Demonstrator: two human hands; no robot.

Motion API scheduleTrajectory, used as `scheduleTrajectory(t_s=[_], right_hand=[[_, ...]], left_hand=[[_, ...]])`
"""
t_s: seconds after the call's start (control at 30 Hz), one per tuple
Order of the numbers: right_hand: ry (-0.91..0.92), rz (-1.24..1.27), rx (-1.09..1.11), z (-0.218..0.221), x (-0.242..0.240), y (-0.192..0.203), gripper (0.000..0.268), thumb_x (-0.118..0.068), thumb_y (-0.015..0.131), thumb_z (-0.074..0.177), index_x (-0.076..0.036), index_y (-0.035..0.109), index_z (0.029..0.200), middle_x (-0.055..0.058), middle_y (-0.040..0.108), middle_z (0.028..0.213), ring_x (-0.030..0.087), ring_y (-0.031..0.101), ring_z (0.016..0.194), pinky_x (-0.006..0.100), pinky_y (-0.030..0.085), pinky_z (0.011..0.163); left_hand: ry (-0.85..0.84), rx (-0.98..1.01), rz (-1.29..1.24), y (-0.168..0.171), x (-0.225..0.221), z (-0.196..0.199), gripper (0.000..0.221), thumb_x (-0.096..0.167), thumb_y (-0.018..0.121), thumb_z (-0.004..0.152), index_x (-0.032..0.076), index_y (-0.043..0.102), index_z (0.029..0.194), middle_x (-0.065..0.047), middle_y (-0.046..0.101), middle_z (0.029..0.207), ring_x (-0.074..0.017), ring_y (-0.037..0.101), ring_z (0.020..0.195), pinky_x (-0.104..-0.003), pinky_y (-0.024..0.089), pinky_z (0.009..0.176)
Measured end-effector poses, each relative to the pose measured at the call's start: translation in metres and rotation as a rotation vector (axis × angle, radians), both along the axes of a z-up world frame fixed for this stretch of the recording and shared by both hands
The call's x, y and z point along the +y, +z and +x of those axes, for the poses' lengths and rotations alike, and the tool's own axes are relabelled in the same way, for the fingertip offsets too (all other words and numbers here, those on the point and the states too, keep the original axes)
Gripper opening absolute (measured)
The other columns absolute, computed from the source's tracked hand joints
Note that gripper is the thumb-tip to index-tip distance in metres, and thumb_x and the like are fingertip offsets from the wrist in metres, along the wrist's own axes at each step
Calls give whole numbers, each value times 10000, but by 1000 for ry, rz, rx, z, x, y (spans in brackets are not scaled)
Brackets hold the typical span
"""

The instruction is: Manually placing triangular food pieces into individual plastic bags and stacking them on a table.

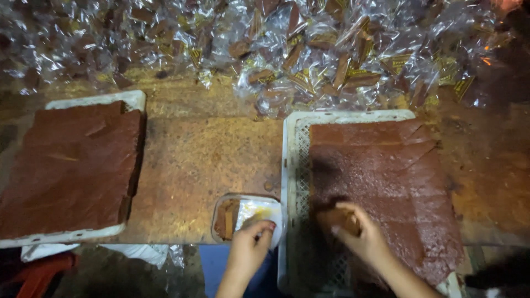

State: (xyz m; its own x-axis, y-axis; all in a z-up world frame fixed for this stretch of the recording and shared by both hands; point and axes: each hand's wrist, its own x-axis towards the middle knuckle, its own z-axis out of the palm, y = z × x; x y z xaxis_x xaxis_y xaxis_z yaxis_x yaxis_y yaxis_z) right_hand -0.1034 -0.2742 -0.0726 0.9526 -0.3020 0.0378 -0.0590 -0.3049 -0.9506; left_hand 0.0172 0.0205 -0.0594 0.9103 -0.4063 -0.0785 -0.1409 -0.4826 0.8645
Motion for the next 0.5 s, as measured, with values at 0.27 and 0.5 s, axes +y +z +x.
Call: scheduleTrajectory(t_s=[0.27,0.5], right_hand=[[-535,-150,-249,43,-49,37,354,-87,714,882,-132,517,1172,-20,514,937,70,446,709,223,388,708],[188,-263,-403,21,67,89,272,-165,470,1046,-112,649,1244,157,663,1169,290,672,1080,349,498,973]], left_hand=[[-40,-195,-113,-16,-5,-9,119,103,752,824,173,782,915,4,759,856,-157,725,785,-270,548,745],[-78,-228,33,-2,-43,-17,590,118,547,770,247,673,1332,21,644,1433,-160,693,1217,-305,539,976]])
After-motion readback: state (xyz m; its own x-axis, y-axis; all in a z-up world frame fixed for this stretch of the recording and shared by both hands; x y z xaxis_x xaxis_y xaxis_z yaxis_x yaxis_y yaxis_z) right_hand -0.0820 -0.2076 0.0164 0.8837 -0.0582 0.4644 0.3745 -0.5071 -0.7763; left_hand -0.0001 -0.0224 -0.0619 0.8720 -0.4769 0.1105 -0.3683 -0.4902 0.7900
